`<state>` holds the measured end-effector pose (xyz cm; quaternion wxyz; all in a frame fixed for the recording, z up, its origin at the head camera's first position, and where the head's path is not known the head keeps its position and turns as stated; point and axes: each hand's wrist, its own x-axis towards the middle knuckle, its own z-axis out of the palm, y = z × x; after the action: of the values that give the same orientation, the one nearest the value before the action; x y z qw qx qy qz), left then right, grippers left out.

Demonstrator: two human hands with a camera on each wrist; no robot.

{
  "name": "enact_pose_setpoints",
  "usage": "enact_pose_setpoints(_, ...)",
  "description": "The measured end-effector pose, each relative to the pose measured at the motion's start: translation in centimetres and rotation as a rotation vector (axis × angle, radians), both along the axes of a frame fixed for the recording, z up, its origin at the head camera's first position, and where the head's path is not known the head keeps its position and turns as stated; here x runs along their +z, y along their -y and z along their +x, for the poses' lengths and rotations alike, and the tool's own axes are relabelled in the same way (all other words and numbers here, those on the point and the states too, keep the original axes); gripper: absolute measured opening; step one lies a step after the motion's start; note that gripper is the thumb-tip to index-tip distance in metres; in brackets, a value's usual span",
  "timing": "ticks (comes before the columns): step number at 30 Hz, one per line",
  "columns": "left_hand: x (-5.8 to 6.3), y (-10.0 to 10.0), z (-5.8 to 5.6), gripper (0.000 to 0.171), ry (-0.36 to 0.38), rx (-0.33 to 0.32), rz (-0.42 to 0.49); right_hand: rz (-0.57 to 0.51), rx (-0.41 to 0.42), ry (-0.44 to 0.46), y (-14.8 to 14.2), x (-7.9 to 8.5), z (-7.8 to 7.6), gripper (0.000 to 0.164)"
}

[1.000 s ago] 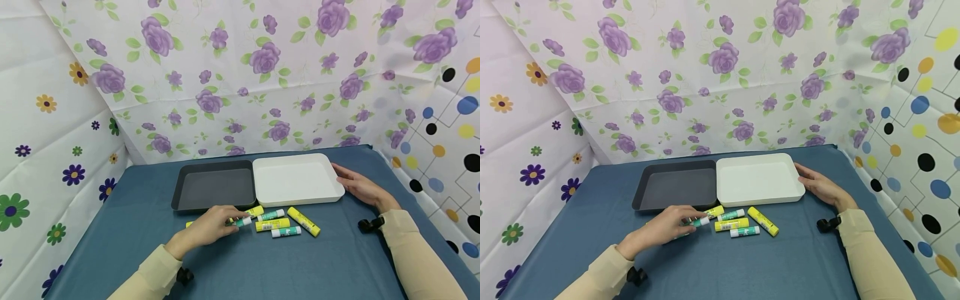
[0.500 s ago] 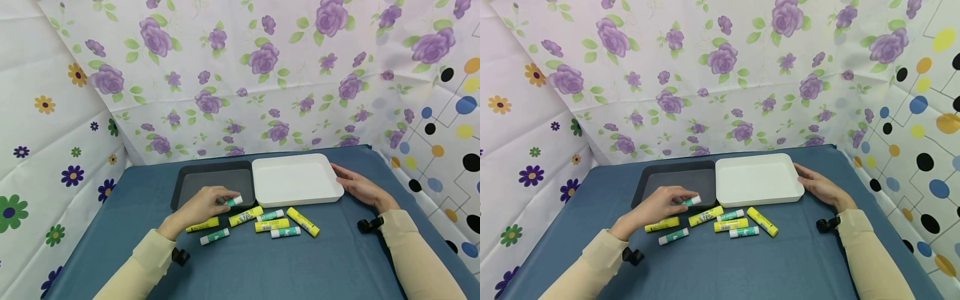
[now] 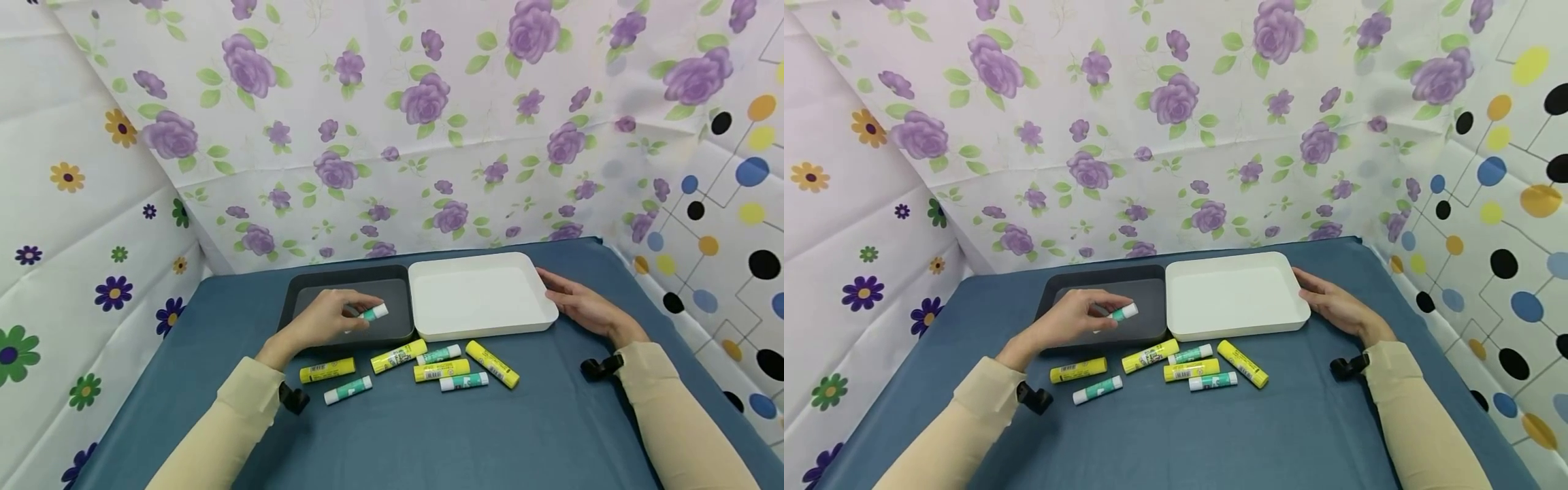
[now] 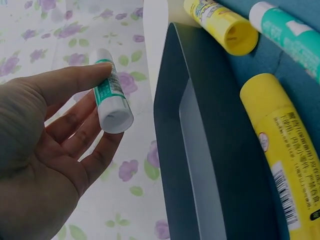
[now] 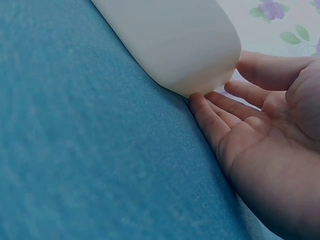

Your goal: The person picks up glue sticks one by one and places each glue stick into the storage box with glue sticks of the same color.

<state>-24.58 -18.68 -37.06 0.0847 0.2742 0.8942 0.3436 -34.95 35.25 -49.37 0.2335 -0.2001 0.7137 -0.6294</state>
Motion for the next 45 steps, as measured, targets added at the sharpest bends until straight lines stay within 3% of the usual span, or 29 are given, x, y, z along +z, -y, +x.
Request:
enact_pose_setpoints(6,0.6,0.1,-1.0,0.044,0.045,0.009,-0.006,-0.006,-0.002,0.006,-0.1,-0.1,-0.1,0.072)
enact_pose_setpoints(16,1.3,-0.1,-3.2,0.043,0.032,-0.001,-0.026,-0.009,0.006,0.000,-0.4,-0.3,-0.2,0.071)
enact_pose_setpoints(24,1.6,-0.2,-5.2,0.040,0.080,0.009,-0.037,-0.008,0.008,-0.007,-0.5,-0.3,-0.1,0.071)
enact_pose_setpoints(33,1.0,0.5,-7.1,0.039,0.122,0.001,-0.030,-0.016,0.012,0.001,-0.3,-0.2,-0.2,0.070)
enact_pose_setpoints(45,0.2,0.7,-9.8,0.039,0.149,0.076,-0.091,-0.022,0.001,0.008,-0.2,-0.3,-0.2,0.071)
